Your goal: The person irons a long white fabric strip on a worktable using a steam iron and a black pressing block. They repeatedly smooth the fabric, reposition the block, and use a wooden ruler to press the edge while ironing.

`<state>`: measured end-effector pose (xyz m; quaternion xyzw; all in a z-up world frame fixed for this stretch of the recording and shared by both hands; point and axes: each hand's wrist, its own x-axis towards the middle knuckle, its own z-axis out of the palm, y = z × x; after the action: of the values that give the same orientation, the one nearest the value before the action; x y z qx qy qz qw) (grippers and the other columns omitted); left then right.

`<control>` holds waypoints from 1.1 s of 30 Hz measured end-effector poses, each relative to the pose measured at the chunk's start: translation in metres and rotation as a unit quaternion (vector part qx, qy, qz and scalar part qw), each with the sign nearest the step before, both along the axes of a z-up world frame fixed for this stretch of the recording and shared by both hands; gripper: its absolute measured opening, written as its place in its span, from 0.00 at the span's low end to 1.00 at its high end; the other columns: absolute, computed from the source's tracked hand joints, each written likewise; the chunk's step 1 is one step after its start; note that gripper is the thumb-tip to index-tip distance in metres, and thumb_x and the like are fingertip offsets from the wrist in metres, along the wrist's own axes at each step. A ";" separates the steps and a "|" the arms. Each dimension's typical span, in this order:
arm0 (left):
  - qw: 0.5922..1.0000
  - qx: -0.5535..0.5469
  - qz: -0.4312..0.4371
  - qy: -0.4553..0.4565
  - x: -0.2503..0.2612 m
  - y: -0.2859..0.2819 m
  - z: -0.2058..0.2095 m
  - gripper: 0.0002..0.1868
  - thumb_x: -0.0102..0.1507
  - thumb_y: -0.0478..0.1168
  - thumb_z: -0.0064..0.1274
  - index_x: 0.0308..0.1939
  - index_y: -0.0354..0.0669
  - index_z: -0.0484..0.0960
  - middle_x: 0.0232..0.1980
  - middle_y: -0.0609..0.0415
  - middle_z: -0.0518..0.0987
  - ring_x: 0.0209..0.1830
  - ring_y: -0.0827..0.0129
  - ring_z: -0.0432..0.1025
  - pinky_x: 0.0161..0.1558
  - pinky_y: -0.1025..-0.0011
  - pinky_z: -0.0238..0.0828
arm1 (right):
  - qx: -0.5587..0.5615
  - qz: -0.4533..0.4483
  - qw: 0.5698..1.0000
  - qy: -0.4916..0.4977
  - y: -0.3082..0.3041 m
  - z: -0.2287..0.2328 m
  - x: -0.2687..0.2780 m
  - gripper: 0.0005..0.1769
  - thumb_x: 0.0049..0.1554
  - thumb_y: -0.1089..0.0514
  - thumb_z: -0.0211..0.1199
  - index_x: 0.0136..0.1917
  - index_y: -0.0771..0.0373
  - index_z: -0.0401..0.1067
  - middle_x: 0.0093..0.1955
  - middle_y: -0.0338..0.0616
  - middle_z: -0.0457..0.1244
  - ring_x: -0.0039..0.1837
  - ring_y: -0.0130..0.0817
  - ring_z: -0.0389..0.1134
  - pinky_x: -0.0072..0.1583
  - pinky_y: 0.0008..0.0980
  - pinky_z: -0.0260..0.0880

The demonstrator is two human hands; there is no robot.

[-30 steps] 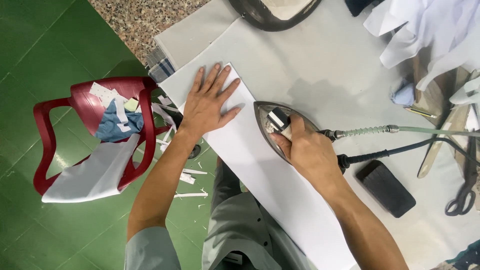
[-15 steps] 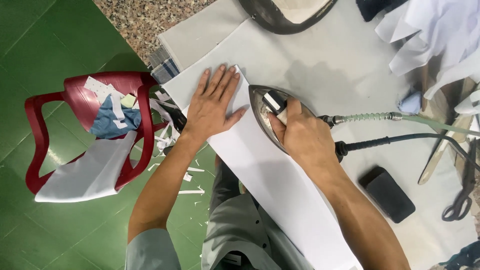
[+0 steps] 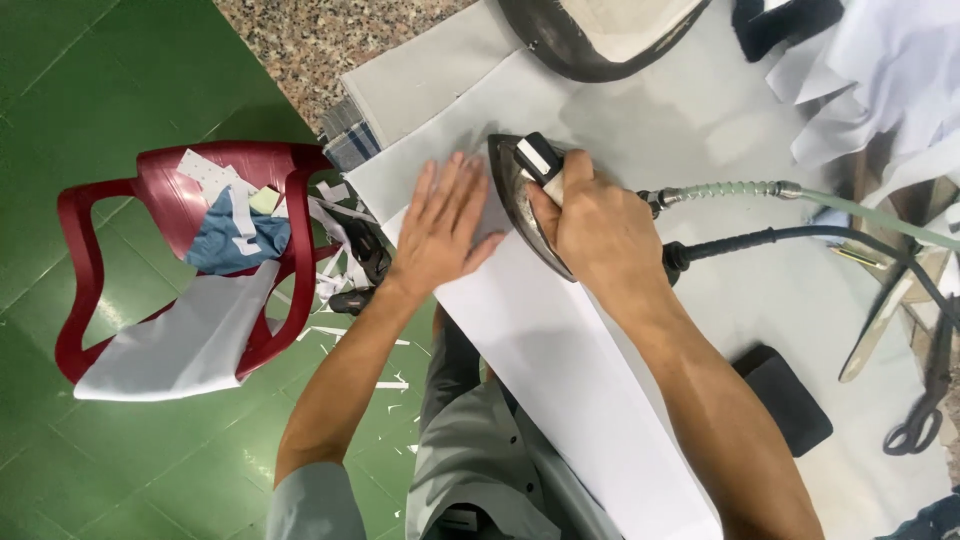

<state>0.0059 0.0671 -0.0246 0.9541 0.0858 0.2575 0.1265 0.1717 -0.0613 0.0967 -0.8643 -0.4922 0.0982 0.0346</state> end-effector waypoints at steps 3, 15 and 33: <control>0.972 0.029 -0.126 -0.198 -0.009 -0.085 -0.023 0.18 0.70 0.52 0.44 0.47 0.46 0.84 0.45 0.46 0.82 0.45 0.48 0.79 0.50 0.49 0.74 | 0.022 0.001 1.000 -0.005 0.001 0.002 0.000 0.30 0.67 0.35 0.48 0.55 0.67 0.64 0.32 0.52 0.67 0.35 0.55 0.74 0.38 0.53 0.76; 0.911 -0.167 -0.326 -0.188 0.042 -0.271 0.018 0.15 0.71 0.45 0.41 0.29 0.49 0.73 0.32 0.57 0.72 0.36 0.61 0.73 0.45 0.61 0.71 | 0.072 -0.008 0.993 0.095 -0.005 0.018 0.002 0.21 0.63 0.43 0.54 0.50 0.65 0.64 0.34 0.55 0.67 0.38 0.57 0.74 0.38 0.53 0.76; 0.848 -0.364 -0.367 -0.116 0.060 -0.253 -0.002 0.18 0.73 0.38 0.34 0.26 0.51 0.66 0.26 0.64 0.64 0.27 0.73 0.65 0.37 0.70 0.63 | 0.009 0.015 1.000 0.014 0.007 0.007 0.000 0.27 0.67 0.34 0.46 0.50 0.62 0.61 0.31 0.53 0.66 0.35 0.53 0.74 0.38 0.46 0.77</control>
<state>0.0663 -0.1859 -0.0266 0.7651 -0.1980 0.2518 0.5586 0.1721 -0.0544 0.1040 -0.8550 -0.5054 0.1065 0.0482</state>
